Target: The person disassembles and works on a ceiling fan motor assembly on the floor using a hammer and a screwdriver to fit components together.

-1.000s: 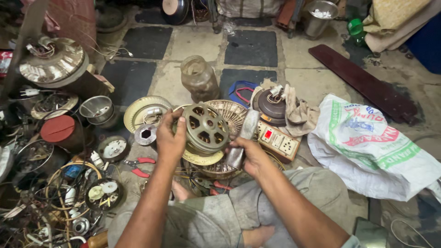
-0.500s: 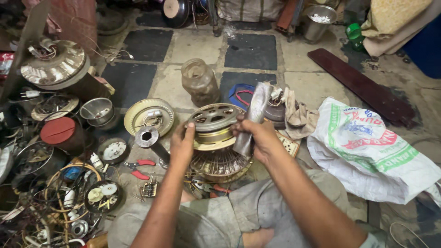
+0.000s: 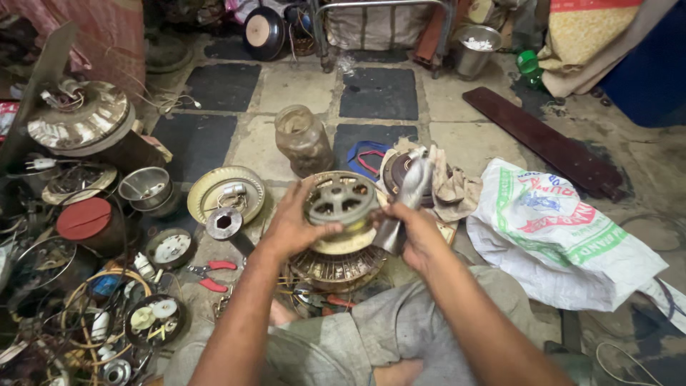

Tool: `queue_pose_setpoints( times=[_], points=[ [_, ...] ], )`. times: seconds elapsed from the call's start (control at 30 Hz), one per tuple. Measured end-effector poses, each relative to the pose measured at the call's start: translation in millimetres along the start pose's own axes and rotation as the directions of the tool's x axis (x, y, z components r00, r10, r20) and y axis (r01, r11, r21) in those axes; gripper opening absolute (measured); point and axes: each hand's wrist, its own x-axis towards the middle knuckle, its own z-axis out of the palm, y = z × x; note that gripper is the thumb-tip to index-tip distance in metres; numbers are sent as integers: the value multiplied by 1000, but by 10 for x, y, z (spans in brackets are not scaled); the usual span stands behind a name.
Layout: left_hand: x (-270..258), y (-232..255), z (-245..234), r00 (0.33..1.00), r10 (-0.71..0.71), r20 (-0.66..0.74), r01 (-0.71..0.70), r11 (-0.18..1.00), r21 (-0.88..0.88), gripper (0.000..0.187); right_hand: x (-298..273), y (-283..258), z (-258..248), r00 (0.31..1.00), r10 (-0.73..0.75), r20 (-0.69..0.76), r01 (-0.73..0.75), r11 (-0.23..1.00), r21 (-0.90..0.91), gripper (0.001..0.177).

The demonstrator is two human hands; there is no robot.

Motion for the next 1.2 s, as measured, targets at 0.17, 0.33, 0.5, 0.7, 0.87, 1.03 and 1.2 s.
queue_pose_setpoints(
  times=[0.17, 0.33, 0.5, 0.7, 0.87, 1.03, 1.2],
  points=[
    [-206, -61, 197, 983, 175, 58, -176, 984, 7, 135, -117, 252, -217, 1000, 9, -10, -8, 999, 34, 20],
    [-283, -240, 447, 990, 121, -78, -128, 987, -93, 128, 10, 280, -194, 994, -87, -68, 85, 996, -36, 18],
    [-399, -288, 668, 944, -3, -329, -95, 955, -281, 117, 20, -23, 200, 970, -226, 85, 238, 955, -175, 22],
    [-374, -379, 1148, 914, -184, -361, -175, 623, -762, 109, -230, -375, 1056, 850, -304, 430, 495, 741, -454, 39],
    [-110, -429, 1444, 907, -188, -376, -315, 290, -904, 109, -352, -403, 1435, 799, -226, 558, 600, 234, -765, 70],
    [-142, -436, 1321, 908, -262, -328, -192, 435, -880, 111, -305, -334, 1371, 776, -144, 615, 630, 232, -741, 70],
    [-386, -460, 897, 845, -345, -408, 40, 802, -596, 99, -271, -269, 1245, 818, -103, 566, 533, 508, -677, 62]
  ],
)
